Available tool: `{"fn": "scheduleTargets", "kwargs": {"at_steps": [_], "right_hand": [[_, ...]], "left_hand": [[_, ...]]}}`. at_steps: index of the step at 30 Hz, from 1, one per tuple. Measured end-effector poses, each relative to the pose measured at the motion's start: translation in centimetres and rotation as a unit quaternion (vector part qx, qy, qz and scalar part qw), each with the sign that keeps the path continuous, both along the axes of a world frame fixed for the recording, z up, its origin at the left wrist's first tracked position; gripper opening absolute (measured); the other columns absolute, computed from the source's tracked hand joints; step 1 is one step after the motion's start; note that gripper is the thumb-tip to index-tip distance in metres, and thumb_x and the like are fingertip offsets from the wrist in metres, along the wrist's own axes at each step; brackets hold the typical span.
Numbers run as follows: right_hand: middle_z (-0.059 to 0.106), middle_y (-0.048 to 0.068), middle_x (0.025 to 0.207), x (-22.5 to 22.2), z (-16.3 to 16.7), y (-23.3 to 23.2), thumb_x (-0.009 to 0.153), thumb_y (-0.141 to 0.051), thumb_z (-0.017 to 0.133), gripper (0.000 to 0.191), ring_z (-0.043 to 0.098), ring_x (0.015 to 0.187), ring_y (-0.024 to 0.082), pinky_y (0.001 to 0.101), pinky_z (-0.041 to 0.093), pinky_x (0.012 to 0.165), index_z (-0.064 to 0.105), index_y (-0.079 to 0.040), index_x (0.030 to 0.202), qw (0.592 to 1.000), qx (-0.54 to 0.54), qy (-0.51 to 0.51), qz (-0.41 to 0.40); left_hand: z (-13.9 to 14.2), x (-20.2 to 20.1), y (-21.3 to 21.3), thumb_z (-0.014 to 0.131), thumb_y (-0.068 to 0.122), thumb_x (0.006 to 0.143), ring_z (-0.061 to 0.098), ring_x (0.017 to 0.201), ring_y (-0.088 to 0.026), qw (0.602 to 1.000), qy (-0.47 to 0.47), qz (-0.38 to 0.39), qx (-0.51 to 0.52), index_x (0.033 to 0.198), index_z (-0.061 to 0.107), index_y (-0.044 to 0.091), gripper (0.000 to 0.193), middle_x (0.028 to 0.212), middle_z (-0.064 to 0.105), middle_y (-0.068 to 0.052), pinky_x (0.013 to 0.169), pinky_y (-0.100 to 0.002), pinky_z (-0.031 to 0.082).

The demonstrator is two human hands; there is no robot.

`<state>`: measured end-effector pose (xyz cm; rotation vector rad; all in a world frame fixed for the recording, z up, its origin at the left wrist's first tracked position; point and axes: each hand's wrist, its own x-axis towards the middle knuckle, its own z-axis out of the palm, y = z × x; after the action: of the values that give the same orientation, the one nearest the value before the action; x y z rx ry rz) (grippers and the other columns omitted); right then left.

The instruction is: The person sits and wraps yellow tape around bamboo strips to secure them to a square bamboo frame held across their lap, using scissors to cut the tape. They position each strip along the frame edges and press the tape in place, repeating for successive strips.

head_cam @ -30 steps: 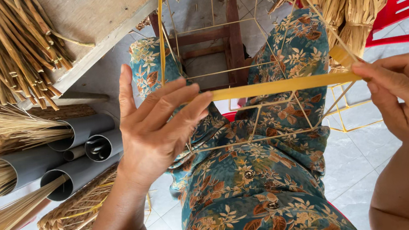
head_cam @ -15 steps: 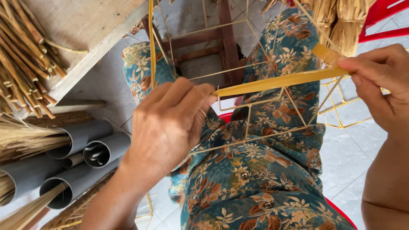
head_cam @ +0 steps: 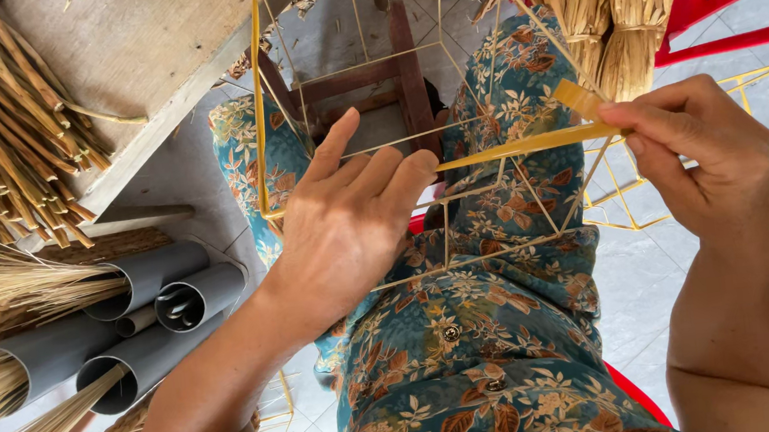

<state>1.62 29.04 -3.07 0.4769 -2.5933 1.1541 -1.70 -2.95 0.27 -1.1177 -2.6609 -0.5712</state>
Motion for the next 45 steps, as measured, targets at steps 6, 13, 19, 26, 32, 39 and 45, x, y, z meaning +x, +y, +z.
{"fn": "scheduleTargets", "kwargs": {"at_steps": [6, 13, 19, 26, 32, 39, 45], "right_hand": [[0.065, 0.017, 0.107, 0.0, -0.6, 0.4, 0.097, 0.016, 0.066, 0.029, 0.059, 0.081, 0.015, 0.0229, 0.044, 0.060, 0.070, 0.003, 0.123, 1.000, 0.019, 0.015, 0.000], [0.065, 0.015, 0.112, 0.1, -0.8, 0.3, 0.102, 0.015, 0.066, 0.030, 0.060, 0.080, 0.013, 0.0214, 0.046, 0.065, 0.070, 0.000, 0.128, 1.000, 0.014, 0.006, -0.009], [0.065, 0.015, 0.110, 0.2, -0.6, -0.1, 0.101, 0.015, 0.065, 0.030, 0.059, 0.078, 0.012, 0.0213, 0.045, 0.063, 0.070, 0.000, 0.126, 1.000, 0.008, 0.000, -0.015], [0.066, 0.016, 0.112, 0.0, -0.9, 0.1, 0.101, 0.015, 0.065, 0.030, 0.060, 0.078, 0.013, 0.0215, 0.046, 0.064, 0.070, 0.001, 0.128, 1.000, 0.012, 0.007, -0.007], [0.065, 0.016, 0.111, 0.1, -1.1, 0.3, 0.101, 0.015, 0.066, 0.030, 0.059, 0.077, 0.013, 0.0216, 0.046, 0.064, 0.070, 0.001, 0.128, 1.000, 0.004, 0.004, -0.015], [0.066, 0.016, 0.111, 0.1, -1.4, 0.5, 0.101, 0.015, 0.067, 0.030, 0.059, 0.077, 0.013, 0.0218, 0.045, 0.063, 0.070, 0.002, 0.128, 1.000, 0.014, 0.008, -0.011], [0.067, 0.015, 0.112, -0.1, -1.6, 0.8, 0.101, 0.014, 0.067, 0.030, 0.059, 0.078, 0.012, 0.0213, 0.046, 0.064, 0.070, 0.000, 0.127, 1.000, -0.004, 0.003, 0.003]], "left_hand": [[1.1, 1.5, -2.2, 0.080, 0.013, 0.090, 0.070, 0.100, -0.031, 0.982, -0.068, 0.095, 0.146, 0.109, 0.066, 0.000, 0.027, 0.112, 0.069, -0.013, 0.088, -0.041, 0.056], [0.3, 1.7, -2.7, 0.083, 0.010, 0.092, 0.067, 0.095, -0.027, 0.984, -0.026, 0.089, 0.153, 0.103, 0.065, 0.005, 0.022, 0.104, 0.067, -0.006, 0.088, -0.042, 0.055], [0.7, 1.8, -2.5, 0.083, 0.008, 0.090, 0.066, 0.090, -0.029, 0.982, -0.035, 0.120, 0.145, 0.099, 0.064, 0.005, 0.021, 0.097, 0.065, -0.007, 0.080, -0.042, 0.053], [0.9, 1.4, -2.3, 0.082, 0.007, 0.088, 0.066, 0.085, -0.030, 0.979, -0.066, 0.127, 0.142, 0.096, 0.064, 0.004, 0.020, 0.093, 0.065, -0.008, 0.075, -0.043, 0.052], [0.9, 1.6, -2.0, 0.081, 0.006, 0.090, 0.067, 0.090, -0.031, 0.977, -0.062, 0.137, 0.153, 0.100, 0.064, 0.005, 0.019, 0.097, 0.066, -0.008, 0.079, -0.043, 0.053], [0.5, 1.5, -1.7, 0.079, 0.004, 0.089, 0.066, 0.087, -0.032, 0.969, -0.101, 0.144, 0.171, 0.097, 0.063, 0.005, 0.018, 0.094, 0.066, -0.009, 0.076, -0.043, 0.051], [0.4, 0.0, -2.3, 0.079, 0.002, 0.086, 0.069, 0.081, -0.027, 0.972, -0.150, 0.090, 0.158, 0.091, 0.060, 0.005, 0.019, 0.089, 0.065, -0.008, 0.067, -0.040, 0.052]]}}
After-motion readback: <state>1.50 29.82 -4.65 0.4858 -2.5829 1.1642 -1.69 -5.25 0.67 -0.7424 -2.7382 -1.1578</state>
